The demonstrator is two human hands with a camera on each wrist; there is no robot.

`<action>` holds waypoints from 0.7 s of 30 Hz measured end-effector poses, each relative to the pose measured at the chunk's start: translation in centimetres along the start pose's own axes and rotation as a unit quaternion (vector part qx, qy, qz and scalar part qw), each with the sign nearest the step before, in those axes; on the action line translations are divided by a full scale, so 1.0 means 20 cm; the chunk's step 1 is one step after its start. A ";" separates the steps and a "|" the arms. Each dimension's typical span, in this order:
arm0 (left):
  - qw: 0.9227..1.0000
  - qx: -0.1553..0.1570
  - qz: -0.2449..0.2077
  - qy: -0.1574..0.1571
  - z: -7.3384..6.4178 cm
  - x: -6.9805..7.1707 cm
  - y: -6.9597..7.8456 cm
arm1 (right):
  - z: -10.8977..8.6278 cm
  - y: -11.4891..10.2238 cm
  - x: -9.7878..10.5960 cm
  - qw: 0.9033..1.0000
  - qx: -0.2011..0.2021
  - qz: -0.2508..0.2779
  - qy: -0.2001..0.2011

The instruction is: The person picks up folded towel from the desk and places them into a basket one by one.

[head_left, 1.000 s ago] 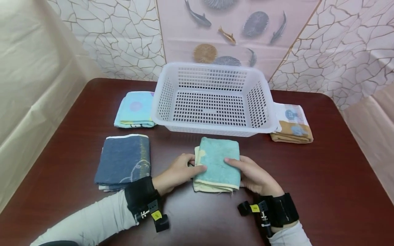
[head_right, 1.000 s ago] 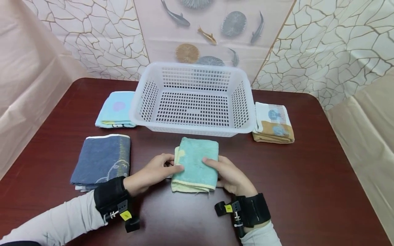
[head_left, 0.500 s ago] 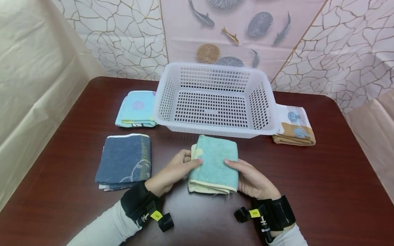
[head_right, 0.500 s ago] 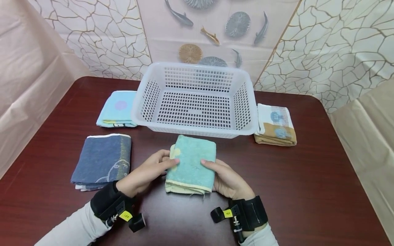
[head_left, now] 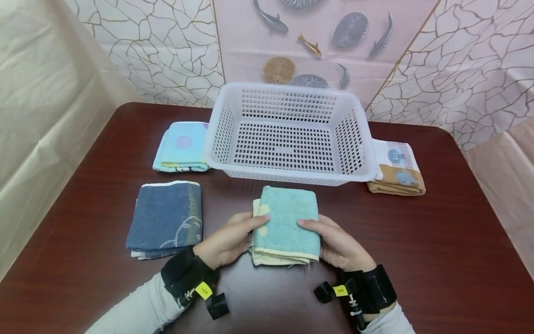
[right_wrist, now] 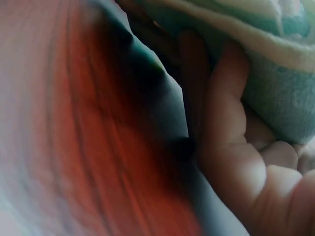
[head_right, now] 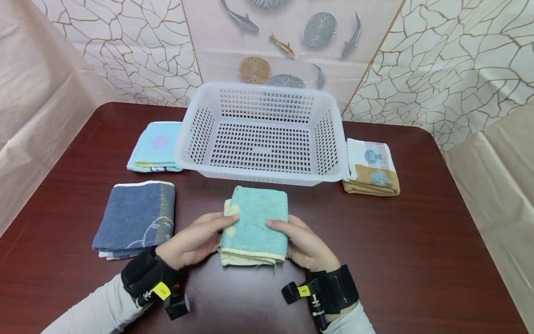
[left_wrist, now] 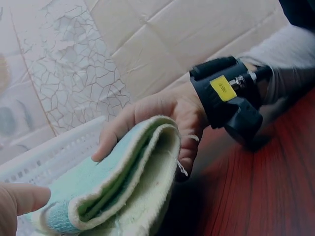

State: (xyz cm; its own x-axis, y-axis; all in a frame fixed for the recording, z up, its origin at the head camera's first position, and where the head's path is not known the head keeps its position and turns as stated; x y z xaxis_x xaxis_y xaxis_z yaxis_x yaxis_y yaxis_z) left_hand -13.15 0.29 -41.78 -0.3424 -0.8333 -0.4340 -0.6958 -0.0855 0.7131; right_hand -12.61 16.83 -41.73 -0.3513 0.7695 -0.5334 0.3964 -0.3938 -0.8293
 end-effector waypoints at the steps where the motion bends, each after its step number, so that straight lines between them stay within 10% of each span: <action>1: 1.000 0.007 -0.009 -0.005 0.00 0.00 0.00 | 0.00 0.00 -0.01 1.000 0.001 -0.005 0.002; 21: 0.999 0.003 0.031 -0.012 -0.20 -0.08 0.19 | -0.11 -0.22 -0.18 0.996 0.018 -0.090 -0.004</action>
State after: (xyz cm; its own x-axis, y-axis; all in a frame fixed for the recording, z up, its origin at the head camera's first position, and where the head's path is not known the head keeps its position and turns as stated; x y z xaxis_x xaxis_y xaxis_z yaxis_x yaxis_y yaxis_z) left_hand -12.65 -0.92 -36.19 -0.4006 -0.8233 -0.4022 -0.6768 -0.0300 0.7355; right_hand -11.25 16.87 -35.85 -0.4208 0.8250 -0.3772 0.2952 -0.2687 -0.9169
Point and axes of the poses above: each hand's wrist, its own z-axis towards the middle knuckle, its own x-axis out of the back of the hand, y = z × x, the point moved 6 cm from there along z, towards the middle knuckle, and after that the axes turned 11 degrees about x, right-handed, at the moved point
